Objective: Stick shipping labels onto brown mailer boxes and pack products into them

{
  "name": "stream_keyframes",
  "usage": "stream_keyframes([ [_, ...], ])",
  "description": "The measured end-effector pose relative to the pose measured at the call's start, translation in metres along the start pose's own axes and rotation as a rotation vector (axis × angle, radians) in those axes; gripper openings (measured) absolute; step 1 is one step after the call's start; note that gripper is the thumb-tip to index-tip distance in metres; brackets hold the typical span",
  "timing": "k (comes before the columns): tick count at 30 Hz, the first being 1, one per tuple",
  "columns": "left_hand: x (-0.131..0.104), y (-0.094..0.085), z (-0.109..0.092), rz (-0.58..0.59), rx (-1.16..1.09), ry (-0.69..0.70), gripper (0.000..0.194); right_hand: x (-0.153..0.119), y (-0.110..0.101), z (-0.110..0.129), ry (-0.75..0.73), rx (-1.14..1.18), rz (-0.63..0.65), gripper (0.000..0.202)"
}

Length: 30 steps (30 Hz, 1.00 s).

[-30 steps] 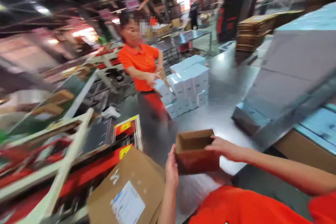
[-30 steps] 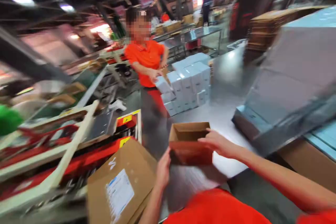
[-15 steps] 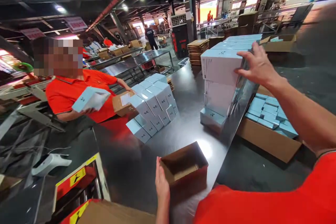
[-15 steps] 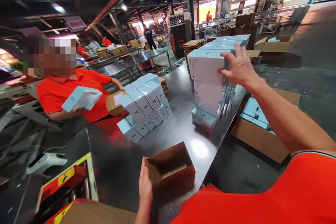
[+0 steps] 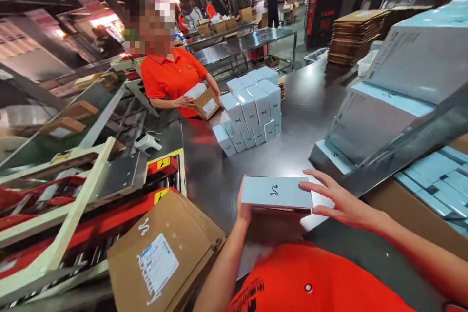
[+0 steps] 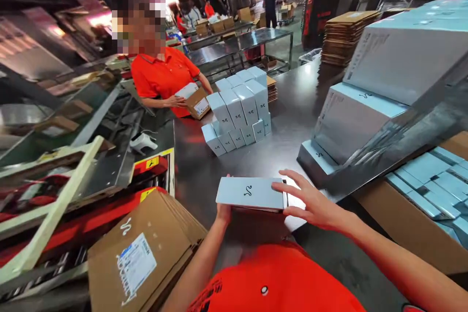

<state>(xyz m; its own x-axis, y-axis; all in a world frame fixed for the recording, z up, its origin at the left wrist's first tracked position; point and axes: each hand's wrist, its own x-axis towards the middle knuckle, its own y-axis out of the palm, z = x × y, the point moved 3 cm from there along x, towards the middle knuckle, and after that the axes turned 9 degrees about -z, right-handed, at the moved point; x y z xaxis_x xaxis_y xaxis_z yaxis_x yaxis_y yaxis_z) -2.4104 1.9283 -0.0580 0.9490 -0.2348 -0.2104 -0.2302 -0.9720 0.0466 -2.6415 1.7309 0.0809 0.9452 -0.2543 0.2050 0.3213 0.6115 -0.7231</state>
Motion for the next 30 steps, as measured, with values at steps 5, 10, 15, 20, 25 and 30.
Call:
stream_keyframes([
  [5,0.004,0.003,0.001,-0.175,-0.014,-0.003,0.027,0.034,0.014,0.010,-0.094,-0.043,-0.027,0.068],
  [10,0.005,0.005,0.013,-0.219,0.050,-0.034,0.022,0.033,0.029,0.003,-0.053,0.059,-0.120,0.063],
  [15,-0.001,0.010,-0.003,-0.247,0.157,0.094,0.012,0.009,0.012,-0.040,0.027,-0.001,0.042,0.064],
  [20,-0.045,0.021,-0.024,-0.071,0.415,0.388,0.020,0.008,0.040,-0.103,0.181,0.027,0.003,0.101],
  [25,-0.093,0.026,-0.036,0.401,0.942,0.851,0.030,0.028,0.090,-0.120,0.042,0.015,-0.097,0.078],
  [30,-0.054,0.029,-0.038,0.301,1.271,0.820,0.071,0.017,0.076,-0.125,-0.036,-0.068,0.226,0.050],
])
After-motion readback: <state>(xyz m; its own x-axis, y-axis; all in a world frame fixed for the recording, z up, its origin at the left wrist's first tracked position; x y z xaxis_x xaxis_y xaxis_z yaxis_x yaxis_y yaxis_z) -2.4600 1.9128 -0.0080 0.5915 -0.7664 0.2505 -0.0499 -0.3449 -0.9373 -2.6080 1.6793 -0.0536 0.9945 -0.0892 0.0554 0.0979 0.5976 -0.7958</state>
